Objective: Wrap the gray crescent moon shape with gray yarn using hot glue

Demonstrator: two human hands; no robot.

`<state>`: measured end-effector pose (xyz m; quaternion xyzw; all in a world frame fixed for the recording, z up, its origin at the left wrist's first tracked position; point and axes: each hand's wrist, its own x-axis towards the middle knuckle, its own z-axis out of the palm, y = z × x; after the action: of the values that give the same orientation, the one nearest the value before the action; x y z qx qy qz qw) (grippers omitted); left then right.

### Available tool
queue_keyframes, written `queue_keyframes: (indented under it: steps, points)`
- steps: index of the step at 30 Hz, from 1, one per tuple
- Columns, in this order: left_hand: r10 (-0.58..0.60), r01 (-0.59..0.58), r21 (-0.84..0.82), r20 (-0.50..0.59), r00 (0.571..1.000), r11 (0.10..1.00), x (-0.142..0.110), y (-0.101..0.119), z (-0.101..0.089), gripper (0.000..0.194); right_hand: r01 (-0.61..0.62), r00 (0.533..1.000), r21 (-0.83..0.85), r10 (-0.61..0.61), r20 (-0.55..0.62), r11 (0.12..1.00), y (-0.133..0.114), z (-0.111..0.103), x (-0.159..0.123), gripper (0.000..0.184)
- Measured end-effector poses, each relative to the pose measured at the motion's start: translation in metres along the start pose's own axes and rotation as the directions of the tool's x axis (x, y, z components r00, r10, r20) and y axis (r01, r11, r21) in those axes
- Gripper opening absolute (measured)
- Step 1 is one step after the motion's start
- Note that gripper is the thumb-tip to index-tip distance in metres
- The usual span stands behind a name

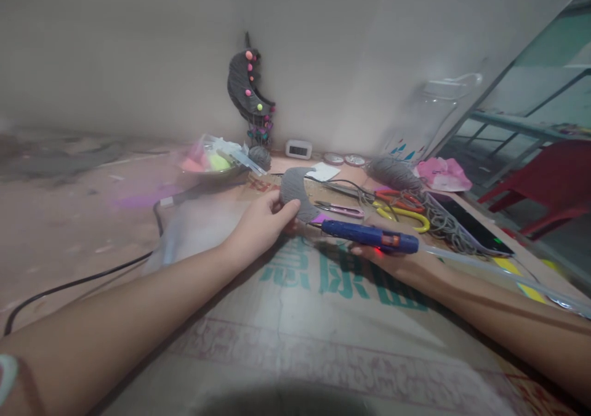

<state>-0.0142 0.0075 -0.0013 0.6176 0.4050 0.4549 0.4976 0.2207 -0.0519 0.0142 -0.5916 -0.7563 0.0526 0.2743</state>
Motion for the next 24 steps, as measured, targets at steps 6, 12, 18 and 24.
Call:
queue_keyframes:
  steps: [6,12,18,24]
  points:
    - [0.003,-0.003,-0.003,0.007,1.0,1.0,0.0,-0.001,0.0,0.024,-0.009,0.997,0.093,0.002,0.075,0.996,0.008,-0.002,0.002,0.025]
    - [-0.011,0.011,-0.006,0.002,1.0,1.0,0.0,0.001,0.0,0.025,-0.028,0.995,0.093,0.019,0.093,0.995,0.016,0.002,0.003,0.026]
    - [-0.012,0.012,-0.002,0.0,1.0,1.0,0.0,0.0,-0.001,0.024,-0.035,0.994,0.105,0.023,0.11,0.994,0.017,0.002,0.003,0.026]
    - [0.02,-0.02,0.02,0.018,1.0,1.0,0.001,-0.002,-0.002,0.025,-0.029,0.989,0.123,0.011,0.146,0.992,0.015,-0.003,0.001,0.031]
